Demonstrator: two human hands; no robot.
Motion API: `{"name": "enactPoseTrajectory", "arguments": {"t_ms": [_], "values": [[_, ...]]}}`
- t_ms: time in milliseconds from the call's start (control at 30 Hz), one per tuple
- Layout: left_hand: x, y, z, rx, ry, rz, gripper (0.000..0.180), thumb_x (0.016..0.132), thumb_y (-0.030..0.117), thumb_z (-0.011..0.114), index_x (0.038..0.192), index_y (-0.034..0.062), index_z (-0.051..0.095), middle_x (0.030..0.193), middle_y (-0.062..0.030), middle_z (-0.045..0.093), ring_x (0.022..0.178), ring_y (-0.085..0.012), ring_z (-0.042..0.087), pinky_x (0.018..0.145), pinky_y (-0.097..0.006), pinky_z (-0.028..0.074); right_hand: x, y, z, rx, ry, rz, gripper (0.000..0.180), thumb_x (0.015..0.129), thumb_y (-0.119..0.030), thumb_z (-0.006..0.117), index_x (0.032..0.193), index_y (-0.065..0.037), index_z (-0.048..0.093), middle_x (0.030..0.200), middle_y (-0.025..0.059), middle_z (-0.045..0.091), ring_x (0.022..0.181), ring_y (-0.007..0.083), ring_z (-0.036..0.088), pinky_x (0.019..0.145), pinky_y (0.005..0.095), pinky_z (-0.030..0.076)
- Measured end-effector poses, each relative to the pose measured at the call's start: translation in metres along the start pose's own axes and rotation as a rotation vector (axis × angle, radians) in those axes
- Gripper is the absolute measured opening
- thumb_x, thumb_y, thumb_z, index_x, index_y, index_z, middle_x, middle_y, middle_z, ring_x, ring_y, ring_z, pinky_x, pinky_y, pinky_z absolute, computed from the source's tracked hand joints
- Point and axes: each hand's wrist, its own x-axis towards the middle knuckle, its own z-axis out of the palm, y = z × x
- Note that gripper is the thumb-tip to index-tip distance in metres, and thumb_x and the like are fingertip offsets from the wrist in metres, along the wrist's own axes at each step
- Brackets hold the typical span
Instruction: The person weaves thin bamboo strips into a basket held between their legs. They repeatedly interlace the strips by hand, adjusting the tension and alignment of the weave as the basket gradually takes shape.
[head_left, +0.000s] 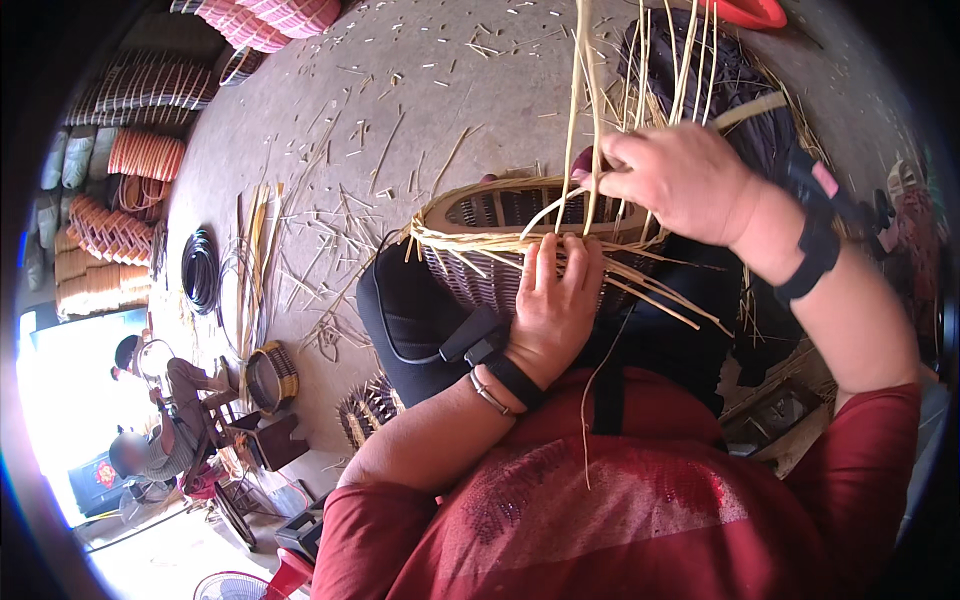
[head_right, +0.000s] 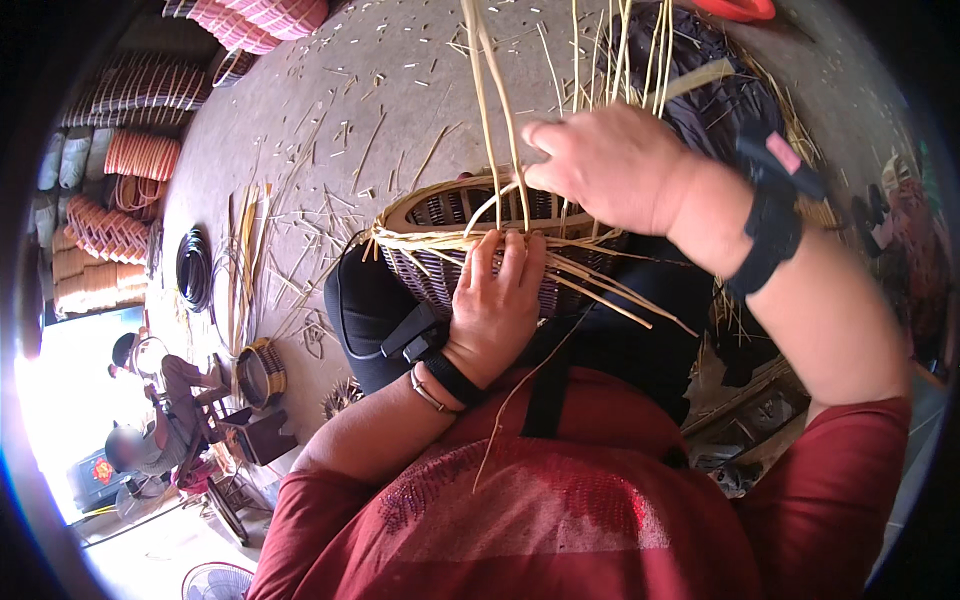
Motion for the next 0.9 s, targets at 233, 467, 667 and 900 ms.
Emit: {"name": "enactPoseTrajectory", "arguments": {"t_ms": [233,467,667,900], "values": [[-0.002,-0.002,0.0,-0.131,-0.018,-0.046,0.052,0.093,0.013,0.063,0.144,0.0034,0.058,0.146,-0.0211,0.054,0.139,-0.0424,0.052,0.117,-0.052,0.047,-0.058,-0.05,0.068,0.225,0.044,0.35,0.041,0.095,-0.012,0.061,0.13,-0.027,0.076,0.108,0.0042,0.063,0.077,0.0231,0.074,0.066,0.0383,0.062],[0.0,-0.01,-0.004,-0.068,-0.034,-0.007,0.057,0.088,0.011,0.065,0.145,0.0081,0.061,0.15,-0.017,0.059,0.14,-0.0379,0.056,0.119,-0.047,0.047,-0.068,-0.065,0.074,0.329,0.21,0.342,0.051,0.091,-0.014,0.073,0.141,-0.026,0.069,0.114,0.006,0.061,0.088,0.0241,0.074,0.071,0.0384,0.063],[0.007,-0.026,-0.012,-0.184,-0.072,0.026,0.035,0.097,0.016,0.06,0.131,0.0087,0.064,0.145,-0.0122,0.067,0.135,-0.0323,0.064,0.113,-0.044,0.05,-0.064,-0.07,0.057,0.367,-0.201,0.454,0.051,0.101,-0.02,0.062,0.15,-0.036,0.062,0.11,0.0119,0.07,0.081,0.0318,0.077,0.071,0.0448,0.065],[0.032,-0.041,-0.035,-0.37,-0.249,-0.039,0.035,0.084,0.014,0.069,0.118,0.011,0.061,0.098,-0.0174,0.077,0.094,-0.0355,0.077,0.082,-0.047,0.06,-0.054,-0.054,0.064,0.904,-0.243,0.494,0.05,0.099,-0.016,0.065,0.148,-0.029,0.066,0.123,0.018,0.076,0.11,0.0367,0.074,0.1,0.0447,0.059]]}}
